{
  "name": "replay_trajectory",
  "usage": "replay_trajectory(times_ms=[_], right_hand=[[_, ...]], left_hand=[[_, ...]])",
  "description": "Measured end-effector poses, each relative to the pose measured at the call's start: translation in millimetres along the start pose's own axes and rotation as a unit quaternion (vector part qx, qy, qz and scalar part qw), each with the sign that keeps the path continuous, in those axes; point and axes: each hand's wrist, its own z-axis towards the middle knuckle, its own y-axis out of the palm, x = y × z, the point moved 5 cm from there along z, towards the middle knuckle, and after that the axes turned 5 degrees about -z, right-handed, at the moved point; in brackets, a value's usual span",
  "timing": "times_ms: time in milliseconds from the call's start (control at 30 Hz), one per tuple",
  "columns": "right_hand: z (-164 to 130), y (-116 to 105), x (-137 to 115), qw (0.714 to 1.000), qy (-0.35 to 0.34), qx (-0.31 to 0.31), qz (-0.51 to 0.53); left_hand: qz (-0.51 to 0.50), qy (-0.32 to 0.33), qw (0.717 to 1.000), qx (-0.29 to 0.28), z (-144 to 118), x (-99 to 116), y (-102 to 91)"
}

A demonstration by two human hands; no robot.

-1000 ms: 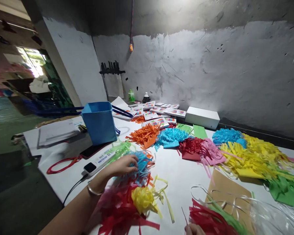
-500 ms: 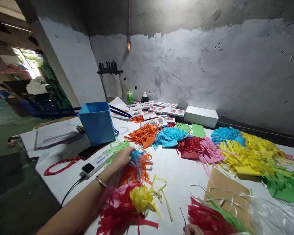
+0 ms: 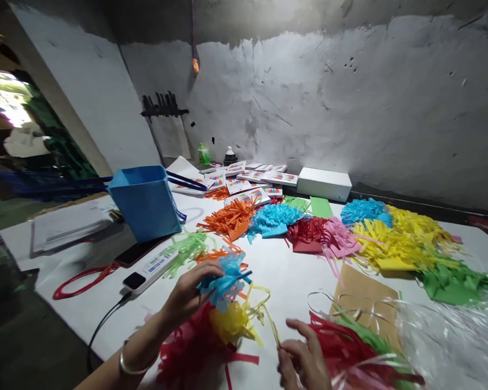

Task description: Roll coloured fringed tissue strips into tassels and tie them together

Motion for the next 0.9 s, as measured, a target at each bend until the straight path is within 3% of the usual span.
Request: replay_trajectory(times_ms=[133, 233, 400, 467, 533, 600, 667, 767, 833, 900], right_hand=[[8.2, 32.1, -32.3, 0.993, 0.049, -0.098, 0.044], [14.8, 44.2, -41.7, 0.985, 0.047, -0.149, 0.076], [20.5, 20.5, -36.2, 0.995, -0.031, -0.086, -0.042], [21.4, 6.9, -31.2, 0.995, -0.032, -0.055, -0.081], [21.8, -2.4, -29.7, 0.994, -0.024, -0.041, -0.098], [20.6, -4.1, -36.5, 0.992, -0.045, -0.053, -0.108], [17.3, 0.0, -49.3, 0.988, -0.086, -0.083, -0.101], [11.3, 5.0, -65.0, 0.985, -0.109, -0.122, -0.054], [8.5, 0.6, -64.9, 0.99, -0.076, -0.113, -0.029], [5.1, -9.6, -56.0, 0.996, -0.02, -0.076, -0.034]], left_hand=[[-0.051, 0.086, 0.995, -0.015, -18.6, 29.4, 26.4], [-0.054, 0.112, 0.992, -0.032, -29.9, 29.8, 39.7], [0.04, 0.092, 0.994, -0.046, -30.2, -11.2, 38.7], [0.106, 0.063, 0.99, -0.062, -25.1, -27.7, 34.1], [0.172, 0.034, 0.982, -0.068, -21.1, -32.6, 29.8], [0.196, 0.026, 0.979, -0.054, -20.4, -19.4, 28.7], [0.139, 0.032, 0.988, -0.066, -24.2, 8.6, 37.1], [-0.051, 0.012, 0.987, -0.153, -34.8, 56.9, 65.8], [-0.164, -0.058, 0.972, -0.159, -39.6, 75.6, 81.5], [-0.267, -0.171, 0.941, -0.119, -43.5, 77.2, 91.9]])
